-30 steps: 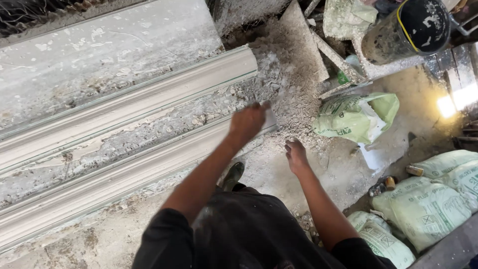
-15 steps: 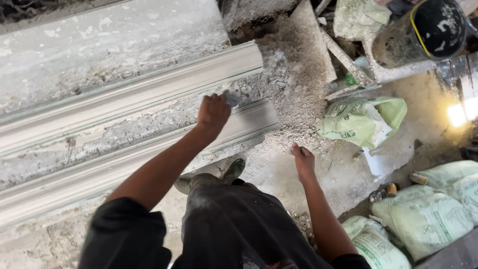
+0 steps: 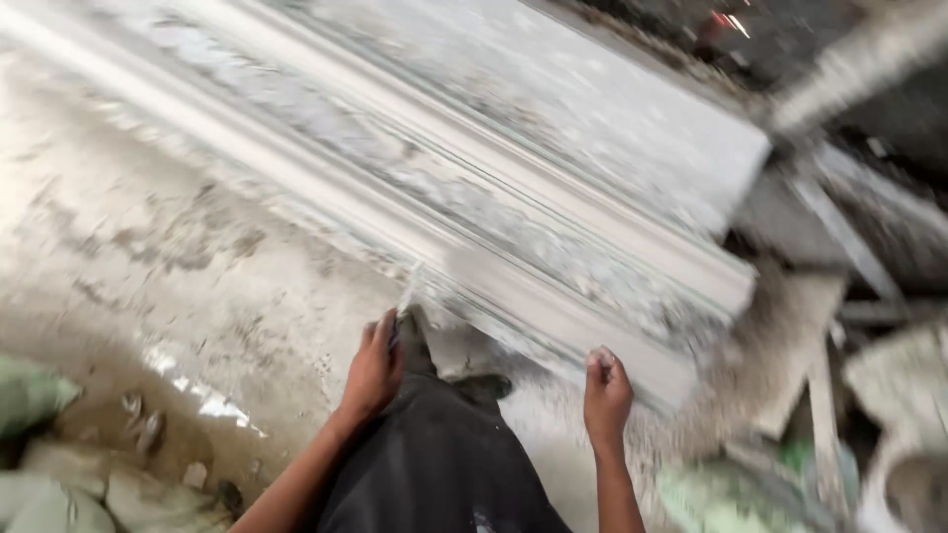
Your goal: The person uses a scraper to remove white residue from the surface of a long, white decorative mold. They repeatedly scrape along the grooves and edges of the mold, which is resting on a workbench.
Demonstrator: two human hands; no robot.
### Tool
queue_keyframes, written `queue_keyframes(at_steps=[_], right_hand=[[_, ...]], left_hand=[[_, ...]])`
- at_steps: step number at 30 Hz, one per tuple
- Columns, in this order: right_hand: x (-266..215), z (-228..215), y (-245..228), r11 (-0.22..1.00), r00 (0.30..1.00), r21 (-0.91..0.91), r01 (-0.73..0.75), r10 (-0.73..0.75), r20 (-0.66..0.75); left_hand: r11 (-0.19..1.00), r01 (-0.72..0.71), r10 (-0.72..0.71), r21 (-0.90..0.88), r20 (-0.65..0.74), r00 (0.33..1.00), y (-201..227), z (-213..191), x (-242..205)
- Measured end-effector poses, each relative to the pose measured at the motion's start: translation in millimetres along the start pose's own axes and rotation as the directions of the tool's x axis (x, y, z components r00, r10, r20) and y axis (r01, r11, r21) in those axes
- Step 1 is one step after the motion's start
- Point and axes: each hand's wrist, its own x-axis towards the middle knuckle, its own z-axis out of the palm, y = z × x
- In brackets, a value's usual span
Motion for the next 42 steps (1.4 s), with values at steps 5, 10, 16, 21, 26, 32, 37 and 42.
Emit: queue_keyframes(at_steps=[5,10,16,21,26,32,37,42], right_hand=[[46,94,-35,0.994,0.925,0.091,-0.052,0.013,0.381],[52,201,-147,0.967,0.800,-0.010,0.253,-0.203,0.564],[28,367,-158,0.996,0.675,0.066,0.057,-0.087,0.733],[-22,514,-197,0.995,0.492,0.097,-0.039,-0.066,0.868],[-48,624,-288,0.997,0.302,0.062,-0.036,-0.049,0.952],[-28,736,-310,0.975,0.067,0.170,-0.144,-0.161,0.985],[3,847,-282,0.927,-0.038,0.062,-0.370,-0.082,0.996],[34,969,-388,0.999,0.023,0.024,0.029,-0.025,0.999]], left_hand=[[0.986,0.149,-0.166,-0.076,-0.332,0.928,-85,-37,-15],[0.927,0.276,-0.363,-0.255,-0.416,0.834,-133,-62,9],[0.901,0.275,-0.402,-0.336,-0.405,0.821,-213,-129,34],[0.879,0.324,-0.457,-0.350,-0.421,0.783,-261,-251,45],[0.877,0.321,-0.473,-0.358,-0.531,0.703,-315,-337,64],[0.810,0.439,-0.585,-0.388,-0.589,0.558,-385,-343,102],[0.773,0.467,-0.634,-0.430,-0.545,0.548,-449,-350,160],[0.690,0.546,-0.723,-0.475,-0.420,0.548,-488,-441,248]])
